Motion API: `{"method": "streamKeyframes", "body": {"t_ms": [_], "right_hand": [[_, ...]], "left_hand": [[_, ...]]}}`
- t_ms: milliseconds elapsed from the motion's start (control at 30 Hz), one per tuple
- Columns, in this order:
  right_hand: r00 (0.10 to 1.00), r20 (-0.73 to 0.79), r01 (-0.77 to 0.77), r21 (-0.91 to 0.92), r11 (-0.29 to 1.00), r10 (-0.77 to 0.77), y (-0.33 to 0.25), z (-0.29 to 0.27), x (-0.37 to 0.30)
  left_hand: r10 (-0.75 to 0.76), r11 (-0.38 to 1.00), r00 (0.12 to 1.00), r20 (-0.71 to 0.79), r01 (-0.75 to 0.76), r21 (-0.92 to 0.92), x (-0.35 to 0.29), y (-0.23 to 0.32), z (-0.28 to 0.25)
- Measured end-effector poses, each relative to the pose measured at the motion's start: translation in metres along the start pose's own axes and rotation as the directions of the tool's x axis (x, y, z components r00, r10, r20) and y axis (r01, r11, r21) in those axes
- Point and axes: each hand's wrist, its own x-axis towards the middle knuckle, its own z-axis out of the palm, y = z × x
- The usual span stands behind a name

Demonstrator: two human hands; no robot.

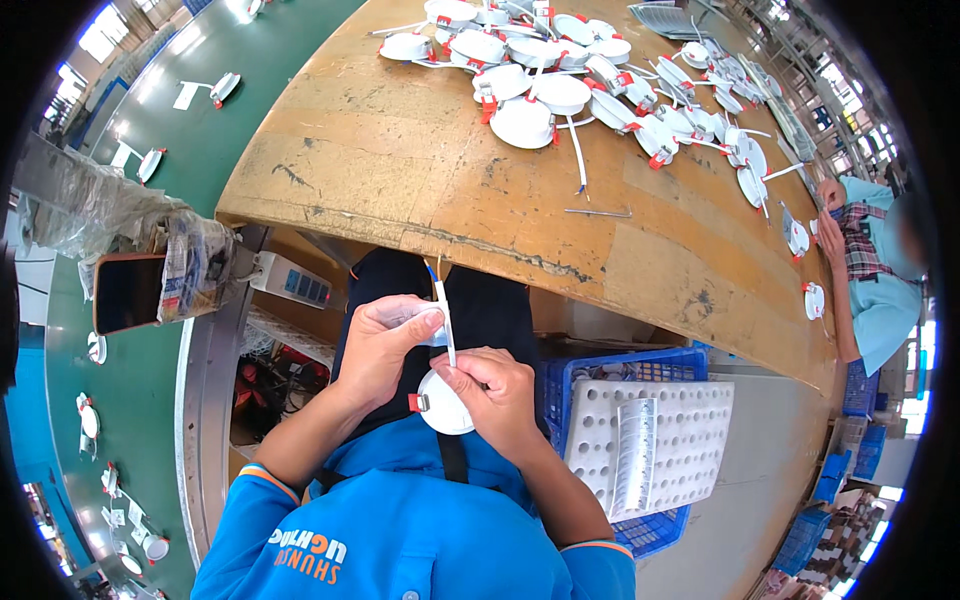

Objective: Manually assemble and label LED light fixtures at a factory workbench.

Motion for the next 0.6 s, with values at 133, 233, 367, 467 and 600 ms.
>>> {"method": "streamKeyframes", "body": {"t_ms": [133, 233, 367, 467, 600], "right_hand": [[0.999, -0.006, -0.051, 0.070, 0.996, 0.052, -0.0020, 0.0021, -0.0010], [0.979, 0.037, -0.206, 0.219, 0.954, 0.202, -0.0021, -0.0006, -0.0025], [0.953, 0.084, -0.304, 0.325, 0.896, 0.292, -0.0023, -0.0034, -0.0021], [0.965, 0.070, -0.264, 0.281, 0.923, 0.254, -0.0016, -0.0029, -0.0016], [0.965, 0.085, -0.262, 0.277, 0.924, 0.248, -0.0013, -0.0020, -0.0015]], "left_hand": [[0.011, 0.996, 1.000, 0.021, -0.009, -0.089, 0.0034, -0.0041, -0.0030], [-0.048, 0.997, 0.999, 0.007, 0.049, -0.054, 0.0011, -0.0041, -0.0034], [-0.122, 0.992, 0.987, 0.107, 0.124, -0.004, -0.0028, -0.0053, -0.0040], [-0.112, 0.993, 0.991, 0.067, 0.114, -0.016, -0.0037, -0.0048, 0.0011], [-0.090, 0.994, 0.995, 0.042, 0.088, 0.060, -0.0052, -0.0057, 0.0007]]}}
